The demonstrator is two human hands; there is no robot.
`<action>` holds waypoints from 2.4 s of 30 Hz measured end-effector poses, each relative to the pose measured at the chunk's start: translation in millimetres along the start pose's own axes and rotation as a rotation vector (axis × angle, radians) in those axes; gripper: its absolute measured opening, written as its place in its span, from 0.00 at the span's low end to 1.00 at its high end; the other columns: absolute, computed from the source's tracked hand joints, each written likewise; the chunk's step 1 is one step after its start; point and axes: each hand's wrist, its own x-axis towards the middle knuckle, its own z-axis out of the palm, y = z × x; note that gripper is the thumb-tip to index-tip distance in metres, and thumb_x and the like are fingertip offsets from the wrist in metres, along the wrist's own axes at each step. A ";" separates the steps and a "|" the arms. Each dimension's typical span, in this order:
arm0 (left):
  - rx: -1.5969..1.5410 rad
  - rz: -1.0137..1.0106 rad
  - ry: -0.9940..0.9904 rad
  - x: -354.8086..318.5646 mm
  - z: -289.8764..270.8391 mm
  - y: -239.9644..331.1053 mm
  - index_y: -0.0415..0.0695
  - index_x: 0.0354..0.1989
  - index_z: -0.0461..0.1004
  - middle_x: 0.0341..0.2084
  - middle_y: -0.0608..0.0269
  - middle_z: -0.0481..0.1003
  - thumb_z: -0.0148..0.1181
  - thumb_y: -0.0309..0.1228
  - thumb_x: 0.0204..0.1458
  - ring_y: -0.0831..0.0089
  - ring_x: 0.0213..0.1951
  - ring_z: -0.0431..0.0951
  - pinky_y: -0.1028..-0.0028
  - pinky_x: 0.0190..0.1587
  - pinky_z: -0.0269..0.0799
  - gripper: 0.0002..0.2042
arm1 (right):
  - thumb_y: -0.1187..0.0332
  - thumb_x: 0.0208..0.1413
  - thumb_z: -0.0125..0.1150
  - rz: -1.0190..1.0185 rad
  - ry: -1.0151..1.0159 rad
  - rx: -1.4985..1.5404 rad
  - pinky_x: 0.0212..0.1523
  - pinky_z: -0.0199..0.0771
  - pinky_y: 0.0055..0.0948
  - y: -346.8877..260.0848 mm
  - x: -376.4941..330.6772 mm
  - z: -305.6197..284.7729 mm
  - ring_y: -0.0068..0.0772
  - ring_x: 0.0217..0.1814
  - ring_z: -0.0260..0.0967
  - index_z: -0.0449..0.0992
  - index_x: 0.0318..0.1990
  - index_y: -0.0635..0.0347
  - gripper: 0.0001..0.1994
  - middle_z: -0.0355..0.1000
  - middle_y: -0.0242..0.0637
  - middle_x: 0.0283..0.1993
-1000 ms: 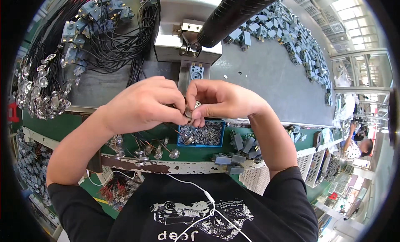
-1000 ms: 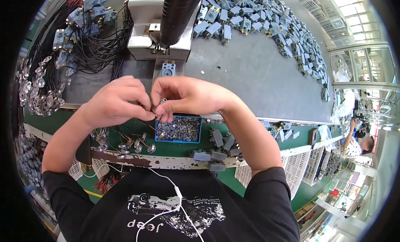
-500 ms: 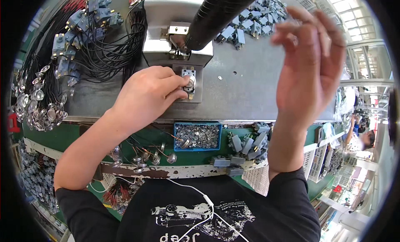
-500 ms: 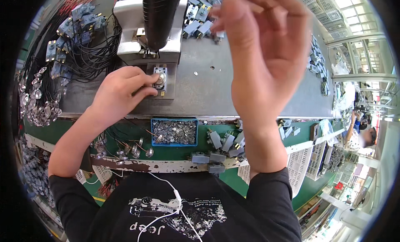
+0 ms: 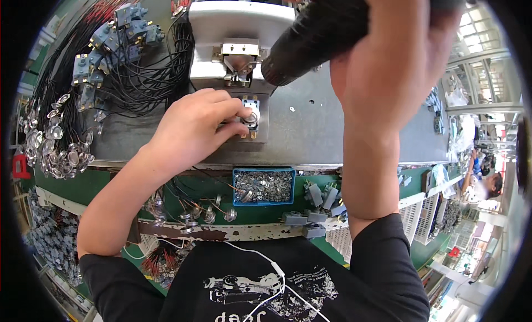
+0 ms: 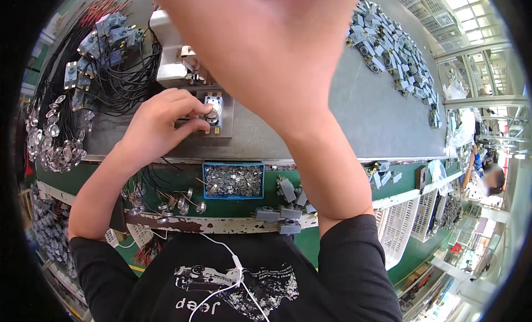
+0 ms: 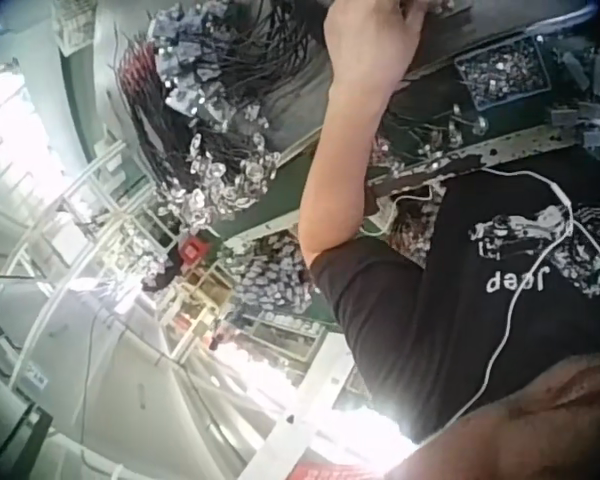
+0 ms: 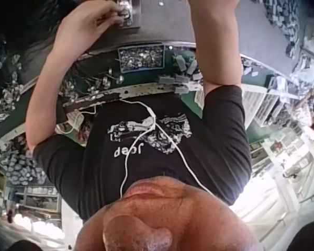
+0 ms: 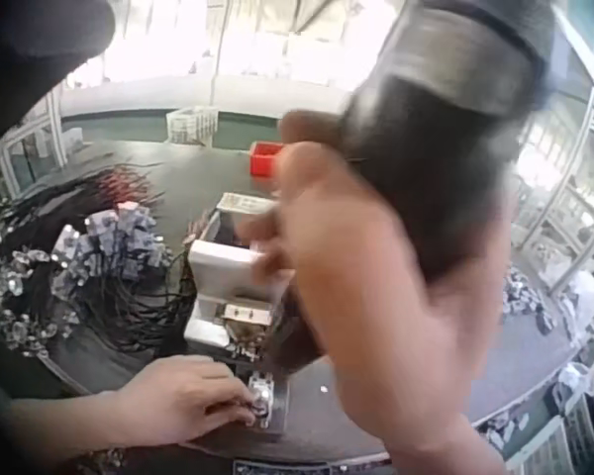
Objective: Manually assembling electronic components by driving screws into a base using an electric screwdriver at a factory workstation.
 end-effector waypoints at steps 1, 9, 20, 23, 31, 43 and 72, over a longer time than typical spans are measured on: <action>0.030 0.018 0.006 -0.2 0.3 -0.2 0.47 0.40 0.79 0.38 0.64 0.80 0.71 0.33 0.51 0.61 0.40 0.80 0.64 0.43 0.77 0.11 | 0.75 0.59 0.72 -0.024 0.023 0.004 0.31 0.72 0.19 -0.1 0.5 3.4 0.18 0.31 0.74 0.68 0.52 0.62 0.19 0.77 0.33 0.34; 0.062 0.063 0.090 -1.9 9.2 -0.4 0.44 0.39 0.77 0.48 0.60 0.80 0.74 0.32 0.48 0.56 0.45 0.82 0.62 0.46 0.78 0.14 | 0.79 0.59 0.70 -0.490 -0.087 0.300 0.30 0.72 0.19 25.7 20.0 15.6 0.18 0.30 0.73 0.68 0.52 0.62 0.18 0.76 0.32 0.33; 0.046 0.092 0.115 -2.6 11.3 -0.3 0.45 0.39 0.75 0.41 0.61 0.77 0.71 0.35 0.52 0.57 0.43 0.80 0.59 0.45 0.77 0.13 | 0.79 0.59 0.66 0.021 -0.094 0.050 0.32 0.76 0.23 6.1 16.7 28.3 0.21 0.36 0.75 0.59 0.59 0.60 0.25 0.74 0.36 0.40; 0.063 0.135 0.195 -6.3 19.6 -5.8 0.45 0.40 0.76 0.43 0.61 0.78 0.71 0.36 0.51 0.58 0.43 0.80 0.60 0.45 0.77 0.13 | 0.80 0.58 0.67 -0.003 -0.023 0.134 0.30 0.75 0.22 8.6 5.1 30.9 0.21 0.33 0.74 0.61 0.58 0.61 0.24 0.75 0.35 0.38; 0.038 0.121 0.167 -5.6 16.6 -6.3 0.45 0.41 0.76 0.44 0.61 0.79 0.73 0.36 0.50 0.58 0.43 0.80 0.61 0.44 0.77 0.14 | 0.81 0.56 0.70 0.189 0.112 -0.007 0.27 0.73 0.20 -29.0 -21.1 6.9 0.19 0.28 0.74 0.75 0.46 0.66 0.13 0.76 0.34 0.34; 0.002 0.083 0.131 -3.9 12.7 -0.9 0.43 0.40 0.75 0.42 0.61 0.78 0.72 0.35 0.51 0.57 0.44 0.79 0.59 0.44 0.77 0.14 | 0.83 0.56 0.70 -0.642 -0.198 0.339 0.29 0.75 0.20 46.5 8.0 -5.4 0.18 0.31 0.73 0.66 0.51 0.63 0.21 0.76 0.35 0.39; -0.061 0.048 0.144 -7.5 19.1 -1.4 0.44 0.39 0.73 0.41 0.61 0.76 0.70 0.33 0.52 0.55 0.43 0.79 0.59 0.43 0.76 0.13 | 0.87 0.56 0.65 0.108 -0.153 0.058 0.27 0.76 0.20 17.1 -24.6 1.5 0.21 0.31 0.75 0.72 0.45 0.70 0.12 0.76 0.38 0.35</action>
